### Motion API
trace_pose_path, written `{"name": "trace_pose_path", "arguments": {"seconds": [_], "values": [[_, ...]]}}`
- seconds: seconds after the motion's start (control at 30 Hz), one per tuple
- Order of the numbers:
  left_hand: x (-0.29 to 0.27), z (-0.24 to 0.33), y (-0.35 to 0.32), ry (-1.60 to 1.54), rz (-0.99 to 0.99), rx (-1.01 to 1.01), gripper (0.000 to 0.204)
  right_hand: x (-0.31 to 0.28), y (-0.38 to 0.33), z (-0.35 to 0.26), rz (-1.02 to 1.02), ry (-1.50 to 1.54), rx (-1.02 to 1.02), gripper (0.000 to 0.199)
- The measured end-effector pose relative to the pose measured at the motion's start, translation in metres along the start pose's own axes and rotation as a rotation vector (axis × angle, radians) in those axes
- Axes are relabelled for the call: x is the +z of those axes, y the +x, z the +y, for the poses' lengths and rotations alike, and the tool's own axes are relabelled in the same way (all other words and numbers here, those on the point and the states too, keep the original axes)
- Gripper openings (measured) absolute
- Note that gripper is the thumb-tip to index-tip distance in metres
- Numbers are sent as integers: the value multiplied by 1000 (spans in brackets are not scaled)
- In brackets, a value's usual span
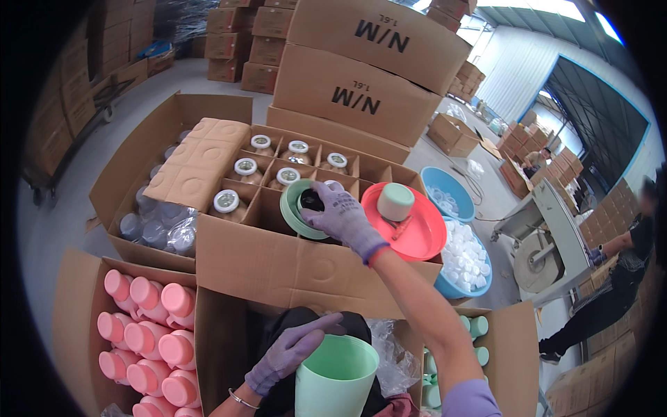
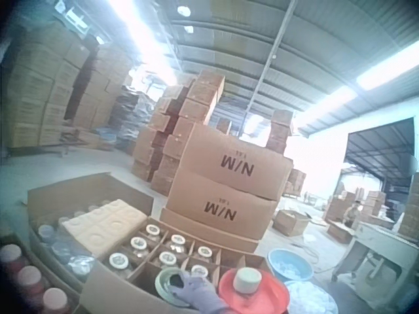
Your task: The person assembles thermos bottles by inserting glass liners into plastic sleeves, screwing on lids, and wrapping each unit in bubble wrap. They handle pink and mint green bottles, placing finished units into a cardboard box.
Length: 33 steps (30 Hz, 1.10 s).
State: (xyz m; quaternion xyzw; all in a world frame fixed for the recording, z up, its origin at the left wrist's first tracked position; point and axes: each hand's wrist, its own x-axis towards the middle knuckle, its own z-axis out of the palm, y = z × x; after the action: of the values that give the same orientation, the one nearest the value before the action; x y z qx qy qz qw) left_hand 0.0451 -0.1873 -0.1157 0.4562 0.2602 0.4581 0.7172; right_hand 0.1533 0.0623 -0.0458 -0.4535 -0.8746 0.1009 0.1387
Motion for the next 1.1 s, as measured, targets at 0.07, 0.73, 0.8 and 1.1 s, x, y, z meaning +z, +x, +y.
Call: {"name": "trace_pose_path", "arguments": {"seconds": [0.07,0.73,0.8,1.1], "values": [[-6,-7,-4,6,39,29,54,3,25,-18,-198,-253,77,66],[-144,-5,-17,37,563,662,68,89,125,-105,135,239,-290,61],[-174,-7,-9,-344,685,615,52,52,131,-102,239,219,-399,65],[-149,25,17,-523,-104,654,60,-60,-24,-124,622,205,-749,72]]}}
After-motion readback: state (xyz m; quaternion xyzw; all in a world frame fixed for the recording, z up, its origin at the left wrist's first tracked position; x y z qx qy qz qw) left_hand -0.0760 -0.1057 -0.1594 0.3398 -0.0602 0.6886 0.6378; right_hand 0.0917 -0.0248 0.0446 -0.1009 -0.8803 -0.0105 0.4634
